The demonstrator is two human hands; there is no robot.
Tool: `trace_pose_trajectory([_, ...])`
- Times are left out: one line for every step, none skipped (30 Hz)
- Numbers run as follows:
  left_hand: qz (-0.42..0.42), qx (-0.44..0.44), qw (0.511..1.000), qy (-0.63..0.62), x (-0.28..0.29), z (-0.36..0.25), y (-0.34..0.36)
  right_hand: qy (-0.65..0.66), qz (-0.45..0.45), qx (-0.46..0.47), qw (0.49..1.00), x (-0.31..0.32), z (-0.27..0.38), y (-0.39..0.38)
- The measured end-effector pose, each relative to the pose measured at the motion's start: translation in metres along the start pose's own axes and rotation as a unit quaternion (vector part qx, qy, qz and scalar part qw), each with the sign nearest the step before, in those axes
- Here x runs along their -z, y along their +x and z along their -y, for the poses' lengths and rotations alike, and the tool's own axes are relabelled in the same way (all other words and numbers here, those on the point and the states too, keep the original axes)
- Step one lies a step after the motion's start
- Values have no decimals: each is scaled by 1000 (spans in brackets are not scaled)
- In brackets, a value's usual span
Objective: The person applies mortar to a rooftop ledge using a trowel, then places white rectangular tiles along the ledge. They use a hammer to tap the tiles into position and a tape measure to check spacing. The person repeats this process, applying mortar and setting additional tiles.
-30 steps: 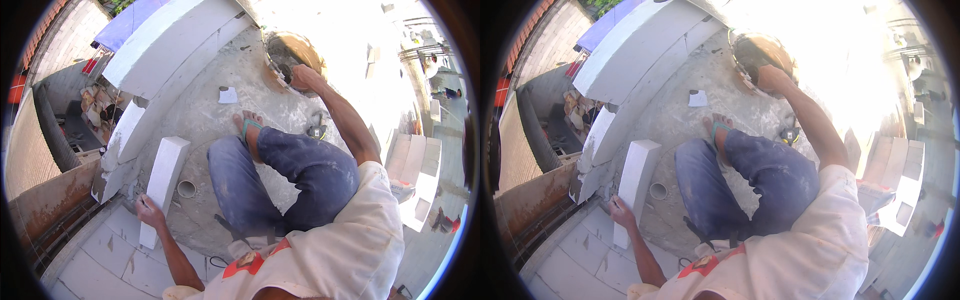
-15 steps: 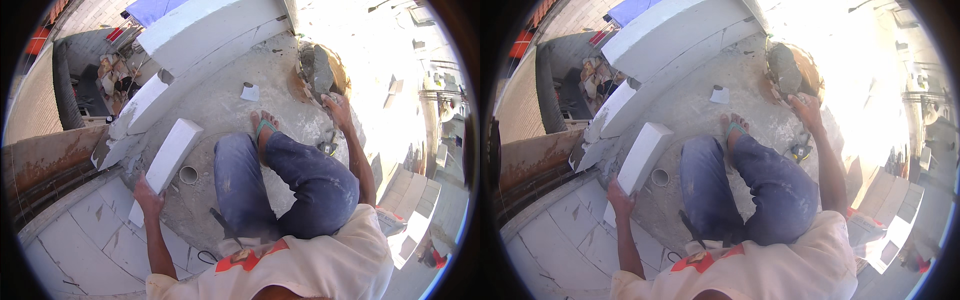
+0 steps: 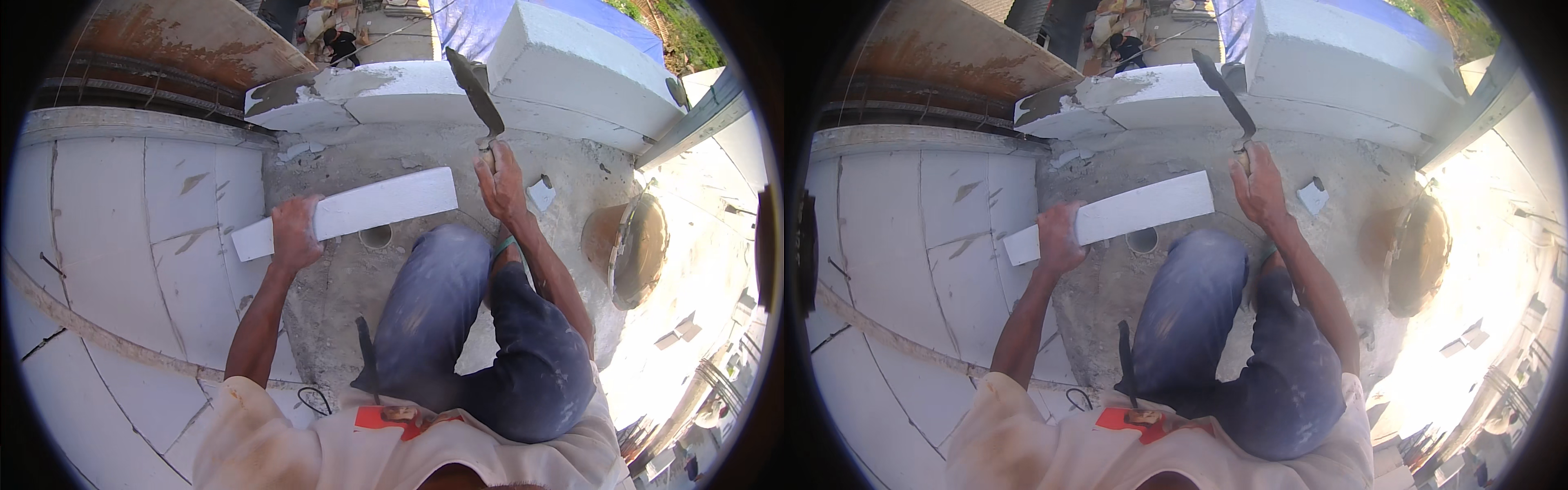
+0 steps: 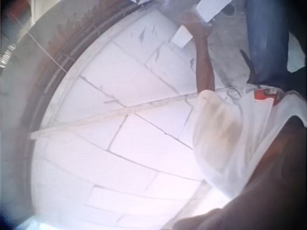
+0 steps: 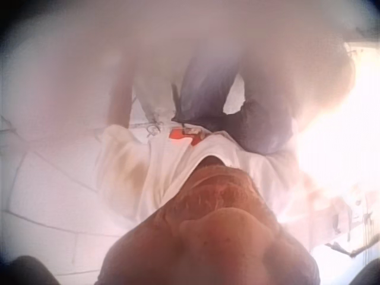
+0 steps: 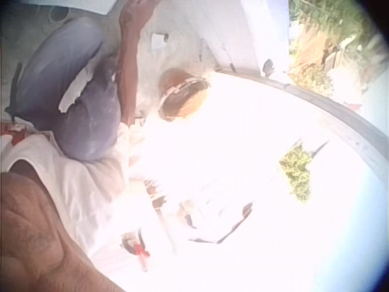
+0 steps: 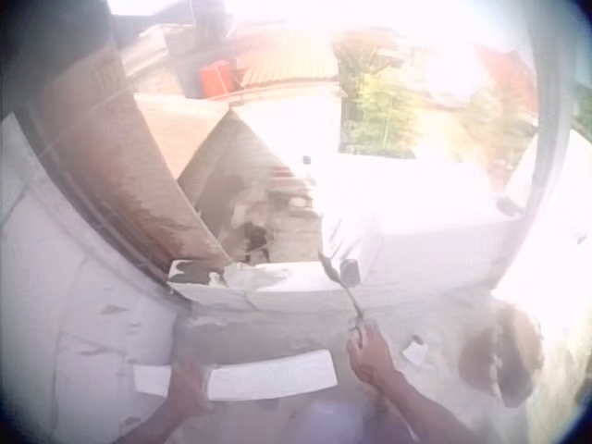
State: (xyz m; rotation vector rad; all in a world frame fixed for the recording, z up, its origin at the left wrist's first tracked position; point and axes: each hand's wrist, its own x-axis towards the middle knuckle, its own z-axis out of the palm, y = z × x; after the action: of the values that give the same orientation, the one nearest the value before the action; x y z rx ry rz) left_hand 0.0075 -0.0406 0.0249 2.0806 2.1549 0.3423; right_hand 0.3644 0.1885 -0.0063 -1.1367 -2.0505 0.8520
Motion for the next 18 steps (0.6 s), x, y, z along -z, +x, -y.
trace_pose_trajectory([-5, 1, 1000, -6, 1, -5, 5, -67, -44, 49, 996, -12, -4, 7])
trace_pose_trajectory([-10, 8, 1000, -11, 2, -9, 5, -96, -25, 25, 995, -22, -8, 11])
trace_pose_trajectory([-6, 17, 1000, -13, 2, -9, 5, -127, -7, 1, 992, -28, -13, 14])
trace_pose_trajectory([-3, 25, 1000, -16, 2, -8, 6, -158, 11, -22, 987, -33, -18, 17])
trace_pose_trajectory([3, 39, 999, -17, 2, -6, 1, -177, 40, -7, 983, -37, -20, 17])
trace_pose_trajectory([3, 41, 999, -18, 3, -7, 1, -200, 65, 9, 978, -35, -21, 16])
trace_pose_trajectory([2, 44, 999, -19, 5, -7, 1, -222, 90, 25, 971, -34, -23, 17])
trace_pose_trajectory([1, 45, 999, -21, 5, -8, 1, -221, 87, 53, 970, -32, -24, 23])
trace_pose_trajectory([-7, 43, 999, -26, 4, -7, -1, -220, 84, 82, 968, -30, -24, 30])
trace_pose_trajectory([-15, 39, 999, -32, 3, -7, -4, -219, 80, 110, 966, -32, -24, 36])
trace_pose_trajectory([-24, 28, 999, -37, 2, -6, -1, -236, 80, 126, 960, -35, -23, 48])
trace_pose_trajectory([-34, 28, 998, -40, 1, -5, -2, -252, 80, 141, 954, -42, -22, 60])
trace_pose_trajectory([-43, 27, 998, -42, -1, -5, -3, -267, 80, 156, 948, -46, -20, 67])
trace_pose_trajectory([-55, 26, 997, -45, -2, -4, -3, -269, 87, 173, 944, -48, -22, 68])
trace_pose_trajectory([-54, 25, 997, -45, -3, -3, -3, -270, 92, 190, 939, -49, -26, 67])
trace_pose_trajectory([-53, 24, 997, -46, -4, -3, -4, -273, 97, 207, 935, -47, -30, 67])
trace_pose_trajectory([-51, 28, 997, -46, -4, -4, -7, -263, 117, 200, 937, -45, -25, 67])
trace_pose_trajectory([-47, 35, 997, -47, -4, -5, -10, -253, 137, 193, 938, -40, -21, 66])
